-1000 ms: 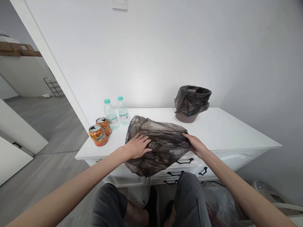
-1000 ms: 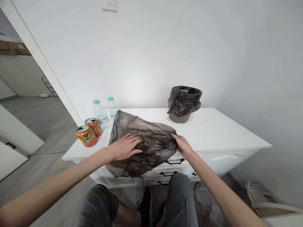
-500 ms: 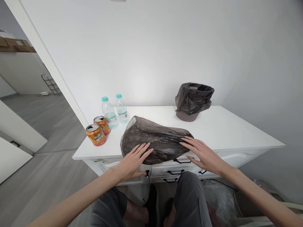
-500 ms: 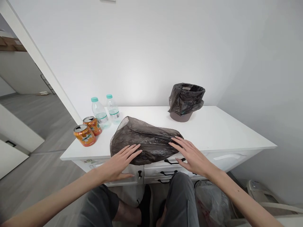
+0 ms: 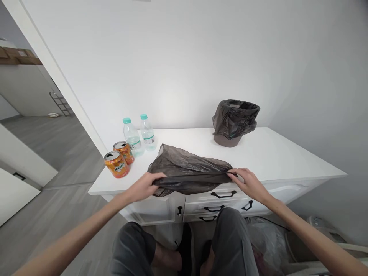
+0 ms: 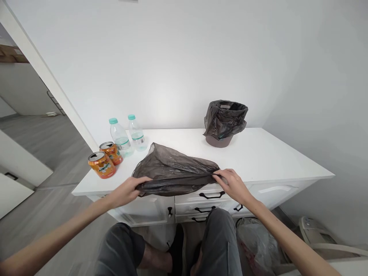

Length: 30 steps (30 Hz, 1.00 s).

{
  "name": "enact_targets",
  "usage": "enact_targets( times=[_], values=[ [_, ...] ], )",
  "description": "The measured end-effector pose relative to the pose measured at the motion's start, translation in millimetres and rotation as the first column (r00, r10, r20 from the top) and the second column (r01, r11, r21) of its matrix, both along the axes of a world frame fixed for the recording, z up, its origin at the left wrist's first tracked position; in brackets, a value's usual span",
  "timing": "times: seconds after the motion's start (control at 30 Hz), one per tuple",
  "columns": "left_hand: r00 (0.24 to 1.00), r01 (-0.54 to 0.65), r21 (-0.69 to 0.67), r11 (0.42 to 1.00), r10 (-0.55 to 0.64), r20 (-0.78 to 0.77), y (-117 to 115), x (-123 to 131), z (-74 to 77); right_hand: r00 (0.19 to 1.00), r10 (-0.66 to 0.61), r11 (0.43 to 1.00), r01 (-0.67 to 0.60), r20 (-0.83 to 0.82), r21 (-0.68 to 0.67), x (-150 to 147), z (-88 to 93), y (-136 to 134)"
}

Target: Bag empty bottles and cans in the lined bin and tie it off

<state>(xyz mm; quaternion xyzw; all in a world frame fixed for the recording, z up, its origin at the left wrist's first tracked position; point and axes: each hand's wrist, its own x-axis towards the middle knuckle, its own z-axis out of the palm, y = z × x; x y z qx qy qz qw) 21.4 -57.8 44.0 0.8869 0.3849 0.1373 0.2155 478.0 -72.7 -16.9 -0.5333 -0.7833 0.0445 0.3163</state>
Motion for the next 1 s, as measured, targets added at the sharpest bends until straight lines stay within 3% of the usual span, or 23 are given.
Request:
enact_targets(
  times=[0.1, 0.2, 0.27, 0.37, 0.47, 0.57, 0.63, 0.73, 0.83, 0.9, 1.0],
  values=[
    [0.993, -0.116, -0.006, 0.993, 0.116, 0.024, 19.8, 6.5, 47.4, 0.998, -0.037, 0.993, 0.031, -0.047, -0.113, 2.1, 0.2, 5.2],
    [0.950, -0.289, 0.243, 0.926, 0.309, -0.047, 43.3, 21.4, 81.0, 0.997, -0.059, 0.975, 0.045, -0.059, -0.219, -0.7, 0.5, 12.3],
    [0.930, -0.306, 0.425, 0.852, 0.362, -0.055, 52.3, 41.0, 87.4, 0.993, -0.103, 0.963, 0.084, -0.062, -0.258, -4.8, -1.4, 17.1],
    [0.970, -0.157, 0.577, 0.802, 0.233, -0.061, 50.4, 85.0, 65.8, 0.980, -0.179, 0.946, 0.147, -0.088, -0.290, -12.4, -6.0, 23.4],
    [0.991, 0.037, 0.571, 0.820, 0.043, -0.126, 41.9, 128.6, 15.4, 0.961, -0.248, 0.925, 0.195, -0.126, -0.327, -20.1, -4.3, 24.8],
    [0.983, 0.061, 0.485, 0.872, 0.031, -0.179, 47.6, 147.9, -35.6, 0.947, -0.278, 0.901, 0.200, -0.159, -0.384, -26.4, 9.4, 16.3],
    [0.978, 0.026, 0.422, 0.906, 0.063, -0.197, 62.5, 143.5, -56.5, 0.949, -0.262, 0.896, 0.171, -0.177, -0.409, -29.2, 22.8, 5.1],
    [0.974, -0.039, 0.407, 0.913, 0.125, -0.187, 89.2, 120.0, -63.0, 0.957, -0.187, 0.913, 0.086, -0.224, -0.399, -31.6, 43.1, -15.9],
    [0.968, -0.135, 0.467, 0.874, 0.217, -0.125, 98.8, 95.7, -49.8, 0.940, -0.131, 0.922, -0.001, -0.316, -0.387, -34.5, 61.7, -37.2],
    [0.970, -0.166, 0.512, 0.843, 0.232, -0.067, 88.7, 87.0, -39.5, 0.918, -0.127, 0.920, -0.032, -0.375, -0.391, -37.6, 74.8, -51.0],
    [0.993, -0.090, 0.531, 0.843, 0.119, -0.021, 56.6, 87.1, -31.2, 0.888, -0.136, 0.912, -0.060, -0.439, -0.405, -44.1, 96.1, -69.0]
  ],
)
